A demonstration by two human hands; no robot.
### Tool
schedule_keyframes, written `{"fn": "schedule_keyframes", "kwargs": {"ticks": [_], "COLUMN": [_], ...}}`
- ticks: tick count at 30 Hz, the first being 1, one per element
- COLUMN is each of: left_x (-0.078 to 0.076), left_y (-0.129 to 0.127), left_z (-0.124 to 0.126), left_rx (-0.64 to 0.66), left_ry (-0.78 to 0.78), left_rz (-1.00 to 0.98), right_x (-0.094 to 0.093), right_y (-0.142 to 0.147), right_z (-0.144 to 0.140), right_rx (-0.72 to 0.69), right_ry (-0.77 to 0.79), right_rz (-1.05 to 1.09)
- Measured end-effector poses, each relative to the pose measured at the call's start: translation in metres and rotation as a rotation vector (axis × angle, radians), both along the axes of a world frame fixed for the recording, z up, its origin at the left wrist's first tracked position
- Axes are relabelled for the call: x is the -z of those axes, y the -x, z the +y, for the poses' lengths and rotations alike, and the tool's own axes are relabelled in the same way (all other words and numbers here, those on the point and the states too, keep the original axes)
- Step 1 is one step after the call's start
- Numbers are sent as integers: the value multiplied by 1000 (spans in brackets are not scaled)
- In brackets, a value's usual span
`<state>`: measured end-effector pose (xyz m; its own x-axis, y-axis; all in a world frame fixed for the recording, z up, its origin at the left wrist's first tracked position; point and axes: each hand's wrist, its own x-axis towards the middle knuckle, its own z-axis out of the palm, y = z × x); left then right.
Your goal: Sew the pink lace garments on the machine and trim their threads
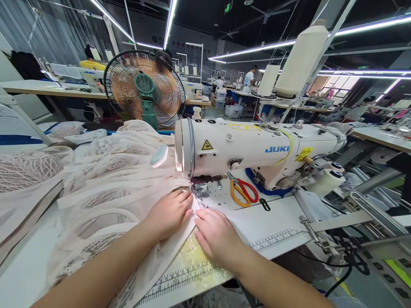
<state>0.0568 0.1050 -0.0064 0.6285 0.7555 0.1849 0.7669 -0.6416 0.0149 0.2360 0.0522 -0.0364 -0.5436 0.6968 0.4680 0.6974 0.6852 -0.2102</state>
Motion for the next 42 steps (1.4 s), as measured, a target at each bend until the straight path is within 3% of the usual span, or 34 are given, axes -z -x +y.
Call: {"fn": "schedule_keyframes", "kwargs": {"ticks": [14,42], "left_x": [-2,-5], "left_y": [4,1], "left_z": [-4,3], "left_rx": [-34,-45], "left_ry": [83,69], "left_rz": [-20,47], "right_x": [-2,-2], "right_y": [-1,0], "right_z": [1,1], "right_rx": [15,20], "right_ry": [-16,-47], "right_rz": [48,131]}}
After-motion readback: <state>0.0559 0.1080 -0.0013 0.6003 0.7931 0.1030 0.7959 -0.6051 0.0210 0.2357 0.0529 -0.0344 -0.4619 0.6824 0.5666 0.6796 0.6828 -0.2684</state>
